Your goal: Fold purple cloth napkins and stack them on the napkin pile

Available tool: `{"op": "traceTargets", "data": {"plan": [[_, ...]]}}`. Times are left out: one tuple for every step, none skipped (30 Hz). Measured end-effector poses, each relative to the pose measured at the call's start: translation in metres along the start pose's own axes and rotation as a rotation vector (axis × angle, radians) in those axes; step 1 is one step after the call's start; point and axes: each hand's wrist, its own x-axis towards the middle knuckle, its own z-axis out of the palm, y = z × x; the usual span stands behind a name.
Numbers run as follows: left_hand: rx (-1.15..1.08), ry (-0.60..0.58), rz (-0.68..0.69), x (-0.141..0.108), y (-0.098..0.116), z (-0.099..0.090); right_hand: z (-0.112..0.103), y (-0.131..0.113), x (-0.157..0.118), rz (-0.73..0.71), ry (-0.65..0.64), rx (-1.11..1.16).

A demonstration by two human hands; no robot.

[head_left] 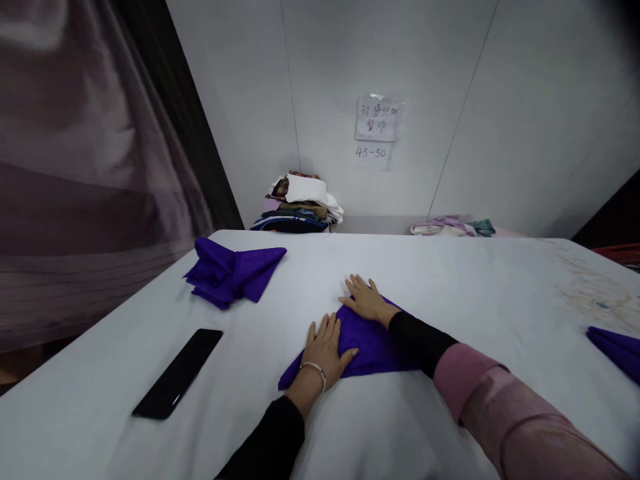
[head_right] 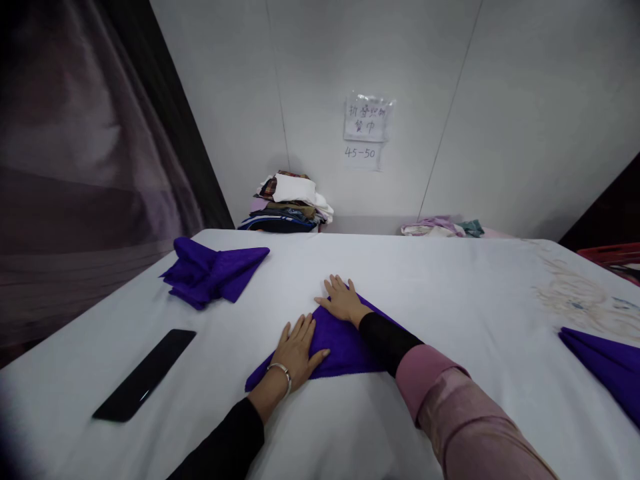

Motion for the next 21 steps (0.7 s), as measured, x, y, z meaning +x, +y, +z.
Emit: {"op": "traceTargets", "data": {"plan": [[-0.001,-0.002,0.001,0.000,0.000,0.000,0.002,-0.006,-0.001,-0.032,0.009,-0.001],[-0.002,-0.005,0.002,0.000,0.000,0.000,0.005,-0.011,-0.003,-0.068,0.013,0.000],[-0.004,-0.007,0.002,0.000,0.000,0.000,0.009,-0.017,-0.005,-0.101,0.013,0.000],[-0.005,-0.010,0.000,0.000,0.000,0.000,0.014,-0.021,-0.007,-0.122,0.014,-0.001],[-0.005,-0.011,-0.003,0.000,0.001,-0.001,0.019,-0.025,-0.009,-0.132,0.019,-0.003],[-0.005,-0.011,-0.005,0.000,0.001,-0.001,0.022,-0.027,-0.010,-0.131,0.030,-0.008],[-0.006,-0.013,-0.006,0.000,0.001,-0.003,0.025,-0.028,-0.011,-0.129,0.043,-0.013],[-0.006,-0.016,-0.006,0.000,0.002,-0.004,0.027,-0.028,-0.012,-0.128,0.054,-0.017],[-0.005,-0.022,-0.006,0.000,0.003,-0.005,0.027,-0.028,-0.012,-0.128,0.059,-0.016],[-0.006,-0.029,-0.006,0.000,0.003,-0.007,0.027,-0.028,-0.012,-0.129,0.060,-0.014],[-0.005,-0.037,-0.009,-0.001,0.003,-0.008,0.027,-0.028,-0.013,-0.130,0.059,-0.010],[-0.002,-0.044,-0.017,-0.002,0.003,-0.009,0.026,-0.027,-0.013,-0.130,0.059,-0.006],[0.002,-0.049,-0.029,-0.005,0.003,-0.010,0.025,-0.028,-0.013,-0.129,0.059,-0.004],[0.008,-0.050,-0.046,-0.008,0.002,-0.010,0.025,-0.028,-0.013,-0.129,0.059,-0.002],[0.016,-0.050,-0.064,-0.012,0.000,-0.011,0.024,-0.029,-0.013,-0.128,0.059,-0.001],[0.025,-0.050,-0.083,-0.018,-0.003,-0.011,0.024,-0.029,-0.013,-0.126,0.056,-0.001],[0.033,-0.048,-0.098,-0.025,-0.006,-0.011,0.024,-0.030,-0.013,-0.122,0.052,-0.001],[0.041,-0.048,-0.110,-0.033,-0.010,-0.011,0.024,-0.030,-0.013,-0.117,0.046,-0.001],[0.050,-0.050,-0.119,-0.043,-0.015,-0.011,0.024,-0.031,-0.013,-0.111,0.039,-0.001],[0.060,-0.054,-0.128,-0.053,-0.020,-0.010,0.023,-0.031,-0.013,-0.106,0.033,-0.001],[0.070,-0.061,-0.138,-0.064,-0.025,-0.010,0.023,-0.031,-0.013,-0.101,0.025,0.003]]}}
